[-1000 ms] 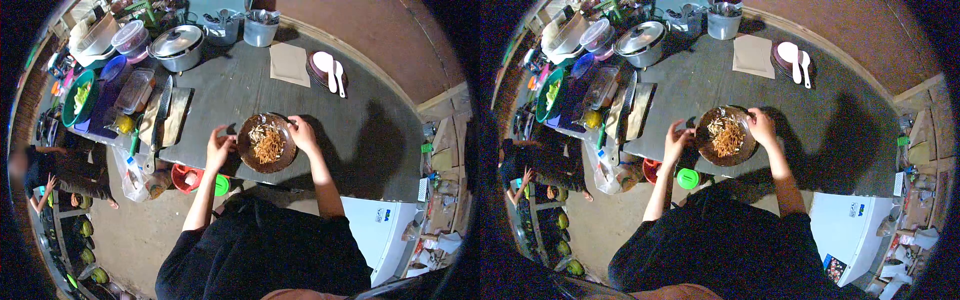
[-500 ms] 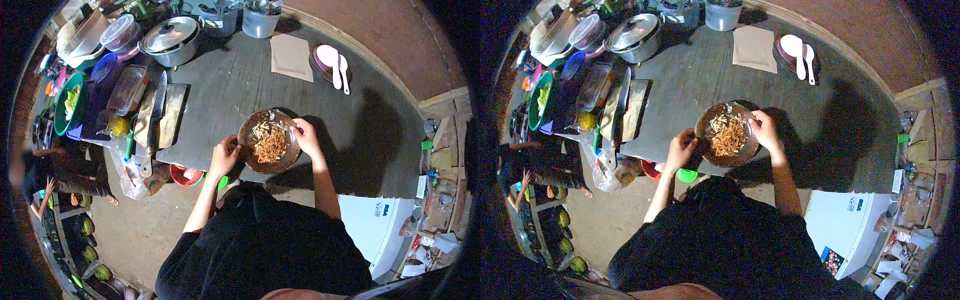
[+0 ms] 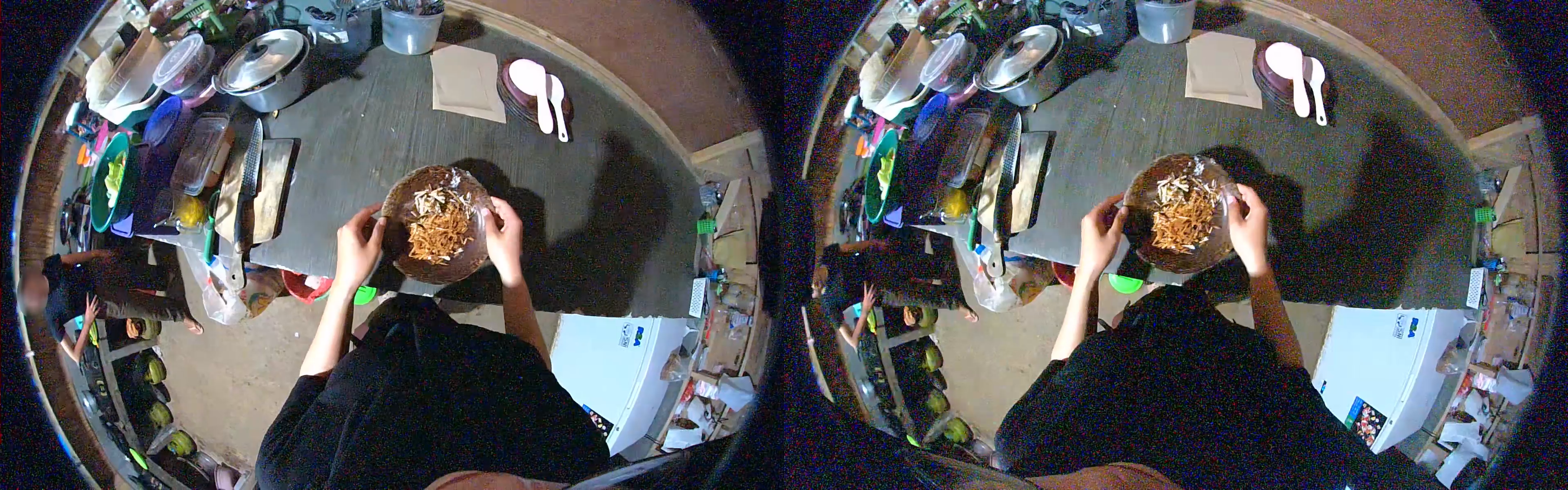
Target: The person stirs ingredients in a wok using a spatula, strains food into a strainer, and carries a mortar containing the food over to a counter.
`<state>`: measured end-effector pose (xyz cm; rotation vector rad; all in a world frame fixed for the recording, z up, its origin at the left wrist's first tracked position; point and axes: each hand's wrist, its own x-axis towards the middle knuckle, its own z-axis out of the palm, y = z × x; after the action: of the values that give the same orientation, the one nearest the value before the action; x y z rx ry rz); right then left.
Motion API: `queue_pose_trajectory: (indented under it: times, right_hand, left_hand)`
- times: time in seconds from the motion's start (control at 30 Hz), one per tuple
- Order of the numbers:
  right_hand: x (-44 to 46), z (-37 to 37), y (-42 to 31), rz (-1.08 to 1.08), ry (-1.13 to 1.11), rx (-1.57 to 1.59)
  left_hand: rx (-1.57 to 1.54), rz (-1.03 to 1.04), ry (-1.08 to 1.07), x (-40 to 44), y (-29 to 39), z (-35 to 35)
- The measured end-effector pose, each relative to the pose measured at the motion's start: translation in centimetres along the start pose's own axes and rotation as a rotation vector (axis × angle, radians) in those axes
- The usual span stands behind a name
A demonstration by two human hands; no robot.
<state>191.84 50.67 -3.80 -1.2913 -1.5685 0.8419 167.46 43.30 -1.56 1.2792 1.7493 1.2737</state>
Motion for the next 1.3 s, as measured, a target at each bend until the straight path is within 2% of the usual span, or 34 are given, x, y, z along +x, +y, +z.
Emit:
queue_pose_trajectory:
  times: [0.03, 0.1, 0.13, 0.17, 0.2, 0.23, 0.27, 0.3, 0.33, 0.4, 0.43, 0.47, 0.53, 0.6, 0.67, 0.73, 0.8, 0.83, 0.87, 0.93, 1.0, 1.07, 1.13, 1.17, 1.3]
  right_hand:
    - [0.1, 0.1, 2.7, 0.003, -0.025, -0.055]
    - [-0.8, 0.4, 1.1, 0.132, -0.093, 0.102]
    - [-1.3, 0.6, -0.1, 0.203, -0.111, 0.165]
    - [-1.8, 1.4, -1.0, 0.249, -0.077, 0.433]
    - [-2.1, 2.2, -0.2, 0.348, 0.022, 0.559]
    - [-2.1, 1.9, 0.5, 0.403, -0.041, 0.653]
    - [-1.9, 1.2, 1.1, 0.458, -0.106, 0.748]
    - [-1.5, 0.8, 1.3, 0.445, -0.125, 0.714]
    - [-1.4, 0.7, 2.8, 0.437, -0.039, 0.676]
    - [-0.9, -0.3, 0.4, 0.438, -0.039, 0.859]
    - [-0.9, -0.3, 0.6, 0.502, 0.092, 0.81]
    - [-0.9, -0.4, 0.8, 0.5, 0.091, 0.81]
    - [-0.8, -0.7, 1.3, 0.488, -0.048, 0.726]
    - [-1.0, -0.5, 2.1, 0.52, -0.01, 0.666]
    - [-1.5, 0.1, 6.2, 0.607, 0.06, 0.66]
    - [-1.7, 0.2, 6.9, 0.619, 0.026, 0.636]
    - [-1.3, -0.5, 2.5, 0.549, 0.056, 0.555]
    - [-0.9, -0.6, 4.3, 0.611, 0.103, 0.612]
    - [-0.9, -0.8, 2.6, 0.644, 0.131, 0.611]
    - [-0.8, -1.1, 4.8, 0.619, 0.026, 0.461]
    - [-0.1, -1.8, 4.9, 0.543, -0.065, 0.493]
    - [0.2, -2.1, 4.5, 0.479, -0.084, 0.505]
    - [-0.2, -2.0, 4.1, 0.468, -0.15, 0.335]
    - [-0.1, -1.8, 7.8, 0.466, -0.096, 0.325]
    - [0.1, -2.3, 5.5, 0.318, -0.156, 0.187]
  left_hand:
    - [0.028, 0.014, -0.023, 0.2, -0.8, 0.2]
    - [0.016, 0.091, -0.01, 1.0, -2.5, 0.2]
    - [0.032, 0.066, -0.028, 1.7, -4.2, 0.0]
    - [-0.02, 0.036, -0.067, 1.7, -4.6, -0.1]
    - [-0.072, 0.008, -0.106, 1.6, -5.0, -0.1]
    - [-0.071, 0.008, -0.111, 1.3, -5.4, 0.2]
    - [-0.215, -0.043, -0.102, 0.8, -4.9, 0.4]
    - [-0.357, -0.095, -0.092, 0.4, -4.1, 0.4]
    - [-0.353, -0.095, -0.094, 0.3, -3.2, 0.0]
    - [-0.614, -0.306, -0.211, 0.0, -0.9, -0.9]
    - [-0.625, -0.272, -0.194, 0.0, -1.4, -0.9]
    - [-0.626, -0.27, -0.193, 0.1, -1.3, -0.9]
    - [-0.624, -0.259, -0.149, 0.1, -1.1, -1.1]
    - [-0.626, -0.255, -0.17, 0.1, -0.9, -1.1]
    - [-0.587, -0.26, -0.163, 0.1, -0.9, -1.1]
    - [-0.601, -0.261, -0.169, 0.1, -0.9, -1.2]
    - [-0.616, -0.262, -0.181, 0.0, -1.1, -1.3]
    - [-0.603, -0.266, -0.182, 0.0, -1.2, -1.3]
    - [-0.591, -0.266, -0.181, 0.1, -1.3, -1.4]
    - [-0.589, -0.266, -0.19, 0.1, -1.2, -1.5]
    - [-0.59, -0.271, -0.205, -0.1, -1.3, -1.5]
    - [-0.597, -0.275, -0.215, 0.0, -1.2, -1.5]
    - [-0.575, -0.284, -0.234, 0.1, -1.3, -1.4]
    - [-0.559, -0.295, -0.251, 0.0, -1.3, -1.3]
    - [-0.543, -0.31, -0.28, -0.2, -1.3, -1.2]
